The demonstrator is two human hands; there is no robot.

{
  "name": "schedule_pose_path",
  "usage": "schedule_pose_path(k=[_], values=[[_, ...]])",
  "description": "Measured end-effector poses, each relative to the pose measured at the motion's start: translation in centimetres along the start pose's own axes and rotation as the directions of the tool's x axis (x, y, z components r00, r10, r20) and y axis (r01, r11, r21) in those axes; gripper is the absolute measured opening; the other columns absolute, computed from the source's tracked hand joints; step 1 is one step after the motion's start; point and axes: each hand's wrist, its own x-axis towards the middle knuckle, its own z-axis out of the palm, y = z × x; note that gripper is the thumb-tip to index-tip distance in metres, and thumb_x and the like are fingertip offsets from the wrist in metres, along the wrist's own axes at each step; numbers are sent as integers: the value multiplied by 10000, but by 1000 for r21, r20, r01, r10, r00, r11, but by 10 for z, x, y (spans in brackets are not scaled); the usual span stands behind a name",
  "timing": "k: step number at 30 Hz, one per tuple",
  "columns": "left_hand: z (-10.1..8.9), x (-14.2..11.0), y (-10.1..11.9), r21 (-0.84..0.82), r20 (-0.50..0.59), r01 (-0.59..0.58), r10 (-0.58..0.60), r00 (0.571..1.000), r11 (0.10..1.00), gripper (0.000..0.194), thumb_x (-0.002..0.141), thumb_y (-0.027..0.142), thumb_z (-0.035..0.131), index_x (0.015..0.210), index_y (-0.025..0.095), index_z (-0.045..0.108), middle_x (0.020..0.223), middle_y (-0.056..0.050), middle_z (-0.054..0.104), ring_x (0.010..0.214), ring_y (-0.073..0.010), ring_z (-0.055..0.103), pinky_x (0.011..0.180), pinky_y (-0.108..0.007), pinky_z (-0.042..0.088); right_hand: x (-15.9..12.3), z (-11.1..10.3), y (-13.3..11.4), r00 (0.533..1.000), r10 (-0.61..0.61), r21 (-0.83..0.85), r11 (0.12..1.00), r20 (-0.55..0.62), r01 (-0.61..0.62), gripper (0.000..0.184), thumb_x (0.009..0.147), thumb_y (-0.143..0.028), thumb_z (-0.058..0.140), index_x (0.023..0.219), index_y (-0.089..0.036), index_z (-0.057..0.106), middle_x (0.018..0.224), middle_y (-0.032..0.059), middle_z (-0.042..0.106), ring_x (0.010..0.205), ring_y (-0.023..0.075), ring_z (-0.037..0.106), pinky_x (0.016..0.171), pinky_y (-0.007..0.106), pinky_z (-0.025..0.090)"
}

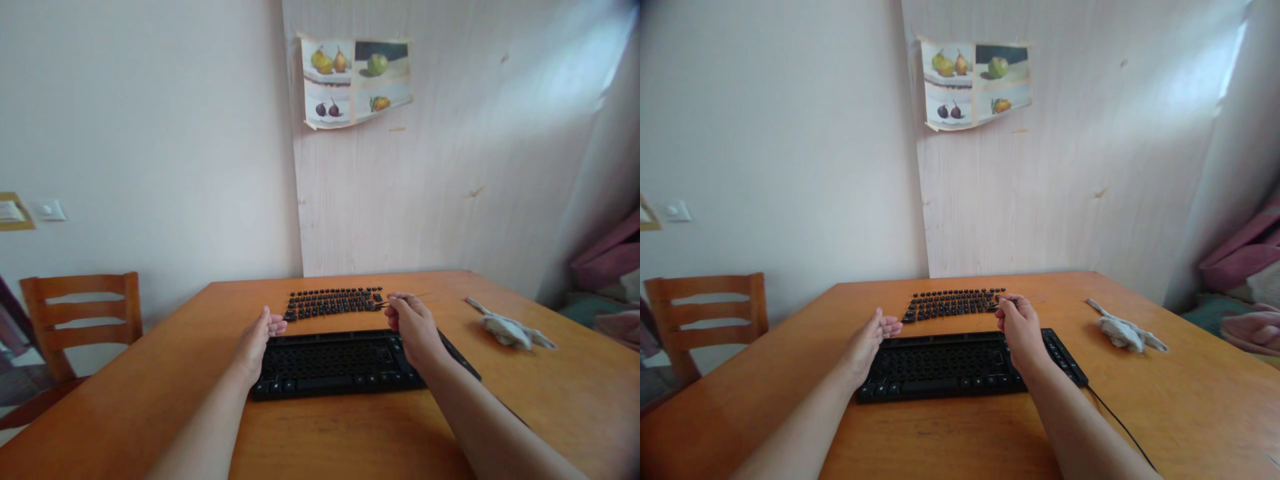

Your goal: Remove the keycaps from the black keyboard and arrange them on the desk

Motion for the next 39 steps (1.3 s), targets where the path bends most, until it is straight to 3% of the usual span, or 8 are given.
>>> schedule_pose_path(k=[11, 18, 30, 39], values=[[12, -4, 0, 21, 24, 6, -7, 1000, 1000, 700, 773, 755, 458, 909, 102, 672, 879, -142, 736, 855, -251, 672, 907, -417, 451, -10, 7, 7, 991, -37, -155, 986, 129, 57, 357, 809, -498, 645, 945, -176, 572, 674, -17, 596, 515, 97, 533, 491, 217, 412], [7, -1, 2, -44, -30, 38, -40, 999, 998, 664, 779, 733, 477, 885, 105, 663, 863, -140, 730, 831, -229, 671, 849, -369, 468, -9, 3, 7, 991, -110, -271, 954, 77, 127, 402, 822, -557, 619, 937, -172, 601, 747, 29, 635, 651, 149, 608, 566, 252, 463], [0, 6, 1, -133, -91, 108, -120, 989, 985, 578, 853, 656, 452, 868, 113, 650, 789, -120, 725, 714, -178, 665, 739, -310, 480, -5, 0, 11, 994, -89, -195, 976, 69, 101, 441, 795, -575, 652, 958, -169, 597, 785, 43, 670, 699, 165, 656, 592, 267, 520], [2, 9, -5, -110, -73, 104, -113, 991, 988, 637, 811, 721, 443, 871, 122, 652, 759, -115, 720, 701, -184, 670, 696, -295, 473, -15, 7, 17, 978, -18, -171, 984, 205, 54, 415, 782, -536, 692, 960, -173, 597, 811, 50, 694, 753, 180, 681, 674, 303, 559]])
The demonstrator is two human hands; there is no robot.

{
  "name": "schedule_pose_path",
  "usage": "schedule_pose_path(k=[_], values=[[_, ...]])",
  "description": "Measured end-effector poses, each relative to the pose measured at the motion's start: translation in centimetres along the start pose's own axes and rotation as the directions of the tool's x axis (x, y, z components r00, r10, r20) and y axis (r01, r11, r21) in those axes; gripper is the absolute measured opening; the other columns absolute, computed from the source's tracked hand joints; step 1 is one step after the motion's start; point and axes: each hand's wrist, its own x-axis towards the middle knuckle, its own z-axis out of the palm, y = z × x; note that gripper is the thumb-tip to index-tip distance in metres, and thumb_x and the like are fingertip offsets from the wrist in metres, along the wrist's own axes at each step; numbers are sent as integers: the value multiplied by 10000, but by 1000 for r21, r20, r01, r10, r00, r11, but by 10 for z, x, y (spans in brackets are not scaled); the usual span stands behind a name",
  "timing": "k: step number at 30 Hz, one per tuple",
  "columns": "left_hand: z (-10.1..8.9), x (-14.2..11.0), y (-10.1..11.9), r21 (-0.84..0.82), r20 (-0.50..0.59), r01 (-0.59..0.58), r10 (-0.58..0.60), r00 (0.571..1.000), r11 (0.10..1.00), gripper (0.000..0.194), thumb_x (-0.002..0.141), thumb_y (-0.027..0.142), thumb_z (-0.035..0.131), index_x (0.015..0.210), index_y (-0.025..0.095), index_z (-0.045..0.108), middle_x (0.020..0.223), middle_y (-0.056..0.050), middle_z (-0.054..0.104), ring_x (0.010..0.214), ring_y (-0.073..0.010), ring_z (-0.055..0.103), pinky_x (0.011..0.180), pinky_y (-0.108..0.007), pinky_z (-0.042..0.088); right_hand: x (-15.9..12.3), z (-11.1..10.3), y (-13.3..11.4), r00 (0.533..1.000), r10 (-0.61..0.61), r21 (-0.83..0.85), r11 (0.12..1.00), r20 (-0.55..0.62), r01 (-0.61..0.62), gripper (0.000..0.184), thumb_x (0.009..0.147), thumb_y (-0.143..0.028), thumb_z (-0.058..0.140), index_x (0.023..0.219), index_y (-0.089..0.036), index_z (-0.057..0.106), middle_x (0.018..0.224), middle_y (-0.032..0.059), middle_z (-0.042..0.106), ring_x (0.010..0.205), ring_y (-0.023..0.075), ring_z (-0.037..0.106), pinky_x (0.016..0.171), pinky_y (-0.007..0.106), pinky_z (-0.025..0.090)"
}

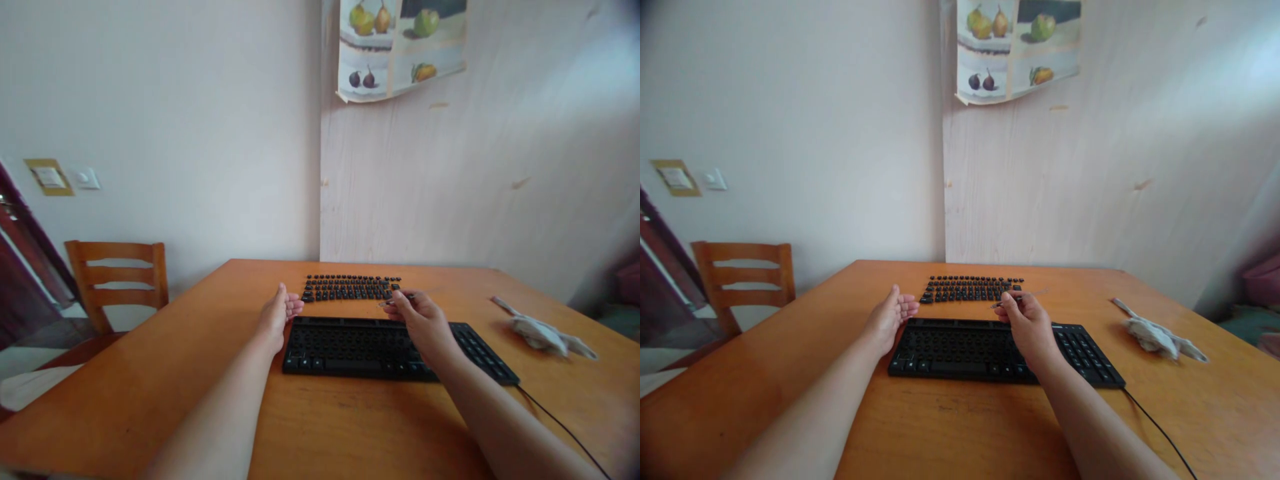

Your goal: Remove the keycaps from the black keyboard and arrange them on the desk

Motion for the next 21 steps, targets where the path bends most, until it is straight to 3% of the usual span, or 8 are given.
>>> schedule_pose_path(k=[6, 11, 16, 21], values=[[2, 2, -4, 27, 6, -30, 29, 1000, 999, 665, 763, 756, 475, 869, 125, 658, 766, -113, 720, 676, -181, 659, 677, -296, 466, -14, 15, -3, 985, 84, 35, 995, 151, -90, 421, 753, -502, 734, 979, -174, 596, 833, 55, 708, 772, 174, 682, 711, 306, 567], [5, -1, -2, 52, -19, -41, 42, 999, 998, 678, 766, 766, 450, 844, 127, 661, 738, -108, 705, 654, -180, 640, 676, -310, 467, -27, 34, -13, 952, 126, -33, 992, 280, -121, 415, 771, -519, 706, 951, -162, 591, 795, 60, 709, 726, 166, 676, 654, 287, 553], [7, -1, -3, 59, -18, -45, 46, 999, 997, 679, 784, 765, 415, 826, 131, 655, 751, -118, 701, 658, -183, 630, 668, -312, 463, -42, 59, -27, 880, 134, -146, 986, 456, -75, 388, 831, -527, 630, 973, -169, 585, 822, 62, 722, 697, 150, 663, 610, 259, 514], [9, 0, -3, 63, -18, -46, 47, 999, 997, 653, 796, 755, 404, 799, 145, 636, 708, -111, 687, 653, -189, 622, 674, -312, 463, -52, 86, -34, 803, 111, -259, 964, 585, 55, 307, 871, -468, 593, 967, -179, 626, 800, 41, 714, 701, 153, 647, 619, 258, 491]])
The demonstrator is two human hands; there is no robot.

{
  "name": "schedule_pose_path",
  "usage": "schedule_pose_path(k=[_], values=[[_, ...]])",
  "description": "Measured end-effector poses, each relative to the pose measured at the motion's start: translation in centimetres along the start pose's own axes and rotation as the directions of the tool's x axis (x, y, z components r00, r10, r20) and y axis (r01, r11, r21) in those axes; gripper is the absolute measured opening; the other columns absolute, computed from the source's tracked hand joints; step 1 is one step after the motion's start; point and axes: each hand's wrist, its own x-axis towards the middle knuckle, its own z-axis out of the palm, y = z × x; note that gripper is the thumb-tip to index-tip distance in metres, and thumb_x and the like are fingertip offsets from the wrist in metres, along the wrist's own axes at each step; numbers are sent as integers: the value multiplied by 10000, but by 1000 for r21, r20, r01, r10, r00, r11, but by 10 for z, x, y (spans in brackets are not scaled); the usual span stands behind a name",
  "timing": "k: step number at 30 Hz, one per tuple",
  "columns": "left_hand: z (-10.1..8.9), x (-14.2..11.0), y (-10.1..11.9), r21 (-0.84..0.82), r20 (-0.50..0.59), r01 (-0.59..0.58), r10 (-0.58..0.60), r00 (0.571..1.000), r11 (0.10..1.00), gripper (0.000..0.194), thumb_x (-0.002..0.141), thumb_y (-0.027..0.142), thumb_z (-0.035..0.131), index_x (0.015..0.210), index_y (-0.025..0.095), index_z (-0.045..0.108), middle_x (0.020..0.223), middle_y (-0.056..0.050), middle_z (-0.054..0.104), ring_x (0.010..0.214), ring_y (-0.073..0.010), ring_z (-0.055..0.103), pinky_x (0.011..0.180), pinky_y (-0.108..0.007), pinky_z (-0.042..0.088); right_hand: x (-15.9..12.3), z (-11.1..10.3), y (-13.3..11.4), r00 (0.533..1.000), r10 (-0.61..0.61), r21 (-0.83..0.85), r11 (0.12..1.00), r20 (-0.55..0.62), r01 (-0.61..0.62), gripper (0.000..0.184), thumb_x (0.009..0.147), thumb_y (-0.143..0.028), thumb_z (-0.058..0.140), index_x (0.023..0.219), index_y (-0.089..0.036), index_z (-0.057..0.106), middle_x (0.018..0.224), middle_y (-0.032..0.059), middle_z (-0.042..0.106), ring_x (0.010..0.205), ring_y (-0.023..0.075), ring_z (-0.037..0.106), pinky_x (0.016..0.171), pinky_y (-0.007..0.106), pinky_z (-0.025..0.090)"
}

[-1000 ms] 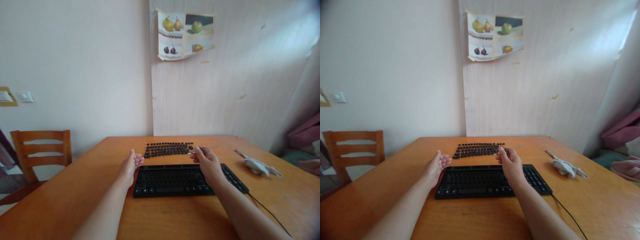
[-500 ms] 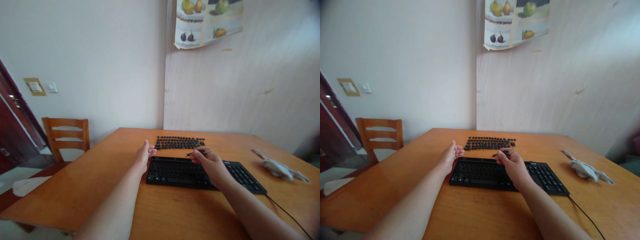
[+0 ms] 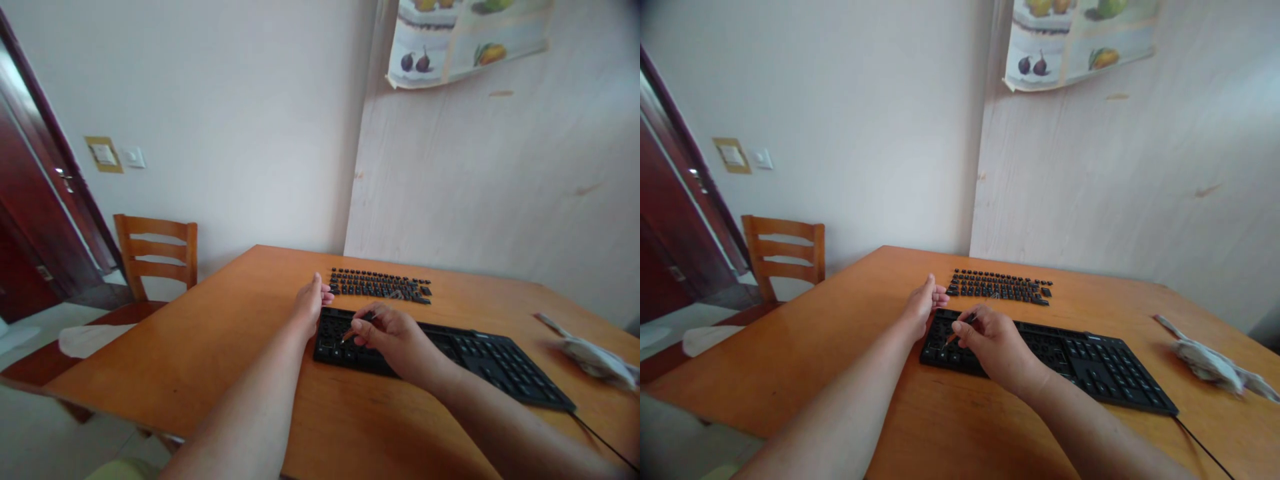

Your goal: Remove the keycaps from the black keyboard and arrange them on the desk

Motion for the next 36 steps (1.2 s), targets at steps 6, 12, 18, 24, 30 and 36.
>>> schedule_pose_path(k=[6, 12, 18, 24, 30, 36], values=[[3, 1, -1, -1, 7, 8, -8, 1000, 1000, 642, 816, 741, 382, 791, 148, 625, 698, -110, 678, 632, -183, 604, 667, -310, 469, 9, 22, -12, 994, -86, -236, 967, 60, 98, 180, 864, -357, 597, 919, -198, 661, 690, -1, 659, 605, 137, 574, 540, 241, 411], [6, 1, -2, 0, -4, 0, 0, 1000, 1000, 628, 817, 737, 386, 750, 157, 619, 662, -104, 669, 609, -182, 597, 656, -312, 469, 8, 31, -13, 990, -96, -296, 947, 108, 124, 123, 866, -302, 585, 889, -209, 662, 706, -10, 662, 601, 130, 572, 543, 236, 404], [7, 1, -2, 15, -25, -16, 16, 1000, 1000, 591, 822, 715, 411, 728, 164, 603, 650, -103, 662, 598, -186, 596, 641, -314, 465, 8, 34, -12, 987, -118, -372, 916, 111, 151, 105, 870, -297, 582, 891, -224, 655, 696, -13, 655, 595, 136, 572, 554, 244, 405], [9, 1, -2, 25, -28, -20, 21, 999, 999, 592, 809, 728, 420, 714, 172, 601, 641, -97, 663, 591, -182, 593, 635, -307, 465, 9, 35, -12, 983, -140, -409, 896, 117, 176, 83, 867, -271, 577, 887, -221, 641, 718, -1, 664, 610, 148, 587, 566, 255, 402], [9, 1, -3, 38, -36, -22, 24, 999, 999, 596, 813, 729, 413, 709, 174, 603, 632, -96, 661, 583, -180, 591, 627, -306, 466, 10, 39, -6, 988, -127, -442, 883, 91, 155, 82, 875, -287, 571, 903, -225, 617, 737, 1, 677, 619, 157, 601, 569, 262, 387], [10, 2, -6, 46, -34, -33, 35, 999, 998, 601, 805, 736, 420, 707, 174, 609, 633, -97, 664, 588, -189, 601, 636, -318, 469, 8, 41, -1, 992, -105, -501, 857, 64, 123, 104, 891, -318, 554, 926, -234, 605, 753, 6, 686, 649, 172, 612, 595, 273, 382]])
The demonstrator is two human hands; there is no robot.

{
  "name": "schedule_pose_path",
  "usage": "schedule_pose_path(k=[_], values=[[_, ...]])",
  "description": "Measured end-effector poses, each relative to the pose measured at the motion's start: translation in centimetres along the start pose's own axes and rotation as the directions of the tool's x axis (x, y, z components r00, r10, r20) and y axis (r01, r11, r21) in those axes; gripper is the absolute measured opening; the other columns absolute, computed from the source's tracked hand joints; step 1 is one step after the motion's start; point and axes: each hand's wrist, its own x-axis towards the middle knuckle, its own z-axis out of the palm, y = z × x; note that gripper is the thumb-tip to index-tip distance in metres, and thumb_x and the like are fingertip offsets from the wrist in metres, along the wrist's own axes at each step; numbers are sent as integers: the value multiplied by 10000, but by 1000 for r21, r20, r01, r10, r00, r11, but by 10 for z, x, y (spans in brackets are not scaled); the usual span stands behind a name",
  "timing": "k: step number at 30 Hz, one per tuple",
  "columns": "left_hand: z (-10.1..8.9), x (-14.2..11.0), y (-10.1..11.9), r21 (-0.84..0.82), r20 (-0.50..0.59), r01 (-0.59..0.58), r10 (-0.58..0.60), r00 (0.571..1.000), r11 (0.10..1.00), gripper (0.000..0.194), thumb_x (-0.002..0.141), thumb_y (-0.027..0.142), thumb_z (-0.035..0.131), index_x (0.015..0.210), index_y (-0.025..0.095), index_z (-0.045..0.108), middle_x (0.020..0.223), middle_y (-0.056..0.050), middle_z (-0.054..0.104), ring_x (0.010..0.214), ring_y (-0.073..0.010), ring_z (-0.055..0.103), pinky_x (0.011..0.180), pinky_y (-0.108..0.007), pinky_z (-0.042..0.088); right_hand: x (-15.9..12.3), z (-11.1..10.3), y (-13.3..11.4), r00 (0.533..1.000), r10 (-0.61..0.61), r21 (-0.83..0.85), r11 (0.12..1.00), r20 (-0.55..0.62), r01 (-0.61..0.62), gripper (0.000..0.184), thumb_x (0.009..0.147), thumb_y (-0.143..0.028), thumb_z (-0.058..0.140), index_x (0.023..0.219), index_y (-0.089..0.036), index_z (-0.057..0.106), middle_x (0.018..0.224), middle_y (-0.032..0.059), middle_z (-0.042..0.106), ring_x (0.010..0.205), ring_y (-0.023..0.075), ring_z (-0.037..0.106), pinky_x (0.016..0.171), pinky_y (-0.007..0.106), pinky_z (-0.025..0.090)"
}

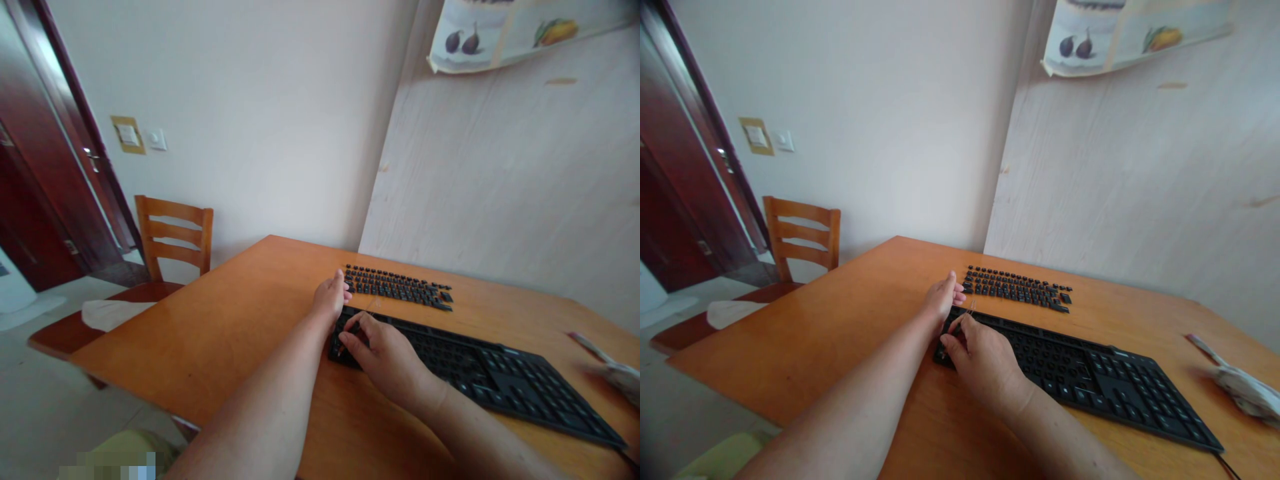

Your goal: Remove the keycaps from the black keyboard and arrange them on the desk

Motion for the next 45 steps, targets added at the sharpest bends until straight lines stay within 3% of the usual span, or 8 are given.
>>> schedule_pose_path(k=[8, 23, 30, 38, 41, 45], values=[[-1, 0, -2, 35, 13, -18, 18, 1000, 999, 587, 818, 716, 427, 729, 169, 619, 657, -99, 671, 610, -187, 612, 631, -308, 475, -3, 1, -5, 999, -31, -2, 1000, 14, 31, 100, 883, -303, 566, 929, -233, 621, 811, 9, 686, 700, 167, 610, 640, 275, 402], [0, 0, -4, 95, -8, -66, 67, 998, 993, 603, 861, 696, 352, 723, 172, 619, 609, -61, 655, 569, -172, 613, 607, -291, 484, -4, 16, 10, 998, 45, 296, 955, -48, -29, 106, 879, -297, 569, 910, -202, 606, 747, -4, 671, 632, 136, 578, 599, 247, 435], [-1, -1, -5, 140, -2, -115, 116, 993, 983, 645, 851, 733, 313, 724, 183, 625, 617, -61, 667, 589, -181, 629, 616, -294, 477, -3, 16, 11, 997, 56, 442, 897, -55, -26, 149, 885, -331, 575, 866, -186, 602, 776, 22, 679, 715, 158, 612, 678, 274, 472], [-2, 0, -7, 175, 21, -127, 125, 992, 976, 627, 860, 718, 312, 752, 183, 621, 651, -64, 675, 615, -189, 639, 605, -292, 467, 6, 17, 27, 977, 159, 672, 741, -143, -22, 285, 843, -460, 629, 901, -184, 590, 760, 25, 667, 704, 170, 630, 727, 316, 509], [-3, -3, -2, 250, 49, -194, 188, 981, 949, 610, 871, 701, 321, 777, 185, 634, 686, -70, 688, 660, -194, 646, 635, -293, 461, 6, 18, 31, 967, 166, 658, 753, -195, 4, 305, 846, -480, 621, 928, -187, 594, 787, 32, 677, 728, 182, 639, 735, 327, 509], [-5, -12, 11, 370, 100, -359, 348, 932, 857, 555, 885, 658, 361, 757, 195, 641, 743, -71, 696, 727, -193, 640, 686, -286, 446, 8, 12, 38, 930, 173, 571, 820, -325, 47, 318, 856, -486, 612, 962, -186, 597, 818, 49, 684, 757, 198, 644, 728, 333, 500]])
